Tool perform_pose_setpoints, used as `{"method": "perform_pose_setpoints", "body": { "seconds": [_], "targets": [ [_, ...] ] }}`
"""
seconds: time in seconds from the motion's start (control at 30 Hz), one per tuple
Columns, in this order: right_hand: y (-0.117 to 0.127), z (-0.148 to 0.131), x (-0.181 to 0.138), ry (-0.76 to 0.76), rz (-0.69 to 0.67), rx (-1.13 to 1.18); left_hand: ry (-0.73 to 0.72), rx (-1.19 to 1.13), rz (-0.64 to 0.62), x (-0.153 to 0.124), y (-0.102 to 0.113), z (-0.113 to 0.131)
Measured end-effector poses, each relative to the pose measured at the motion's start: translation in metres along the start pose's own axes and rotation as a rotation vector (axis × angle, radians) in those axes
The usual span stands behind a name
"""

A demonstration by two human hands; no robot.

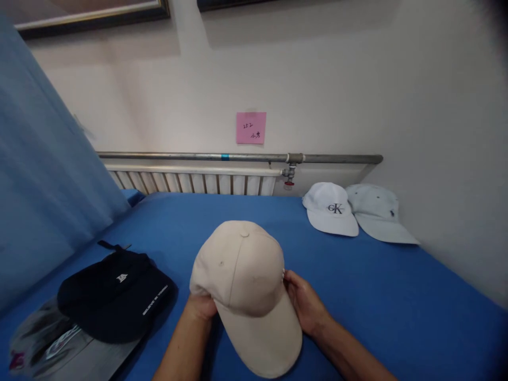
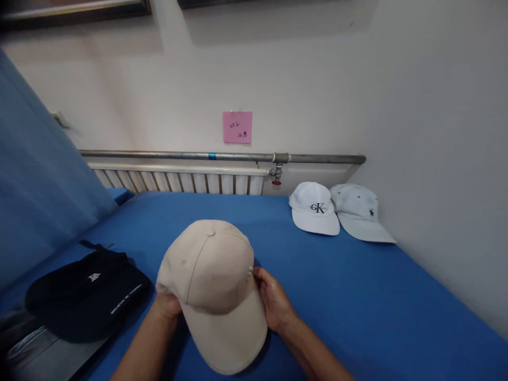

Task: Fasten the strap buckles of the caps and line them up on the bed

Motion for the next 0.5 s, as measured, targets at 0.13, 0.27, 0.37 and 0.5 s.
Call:
{"method": "perform_pose_setpoints", "body": {
  "seconds": [0.13, 0.27, 0.37, 0.5],
  "targets": [
    [0.011, -0.016, 0.004, 0.084, 0.050, 0.036, 0.104, -0.056, 0.119, 0.010, -0.017, -0.015],
    [0.018, -0.026, 0.005, 0.136, 0.111, 0.035, 0.041, -0.092, 0.101, 0.011, -0.031, -0.015],
    [0.019, -0.027, 0.006, 0.141, 0.128, 0.026, 0.053, -0.063, 0.088, 0.010, -0.034, -0.015],
    [0.018, -0.022, 0.008, 0.173, 0.149, -0.002, -0.012, -0.066, 0.197, 0.010, -0.030, -0.013]
  ]
}}
Point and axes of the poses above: each hand's wrist, its own x-axis towards the middle knuckle, its own y-axis out of the back of the hand, z = x × y, the point moved 4 cm from there along x, towards the middle knuckle, and after that the axes turned 1 degree about -z, right-handed, at the moved point
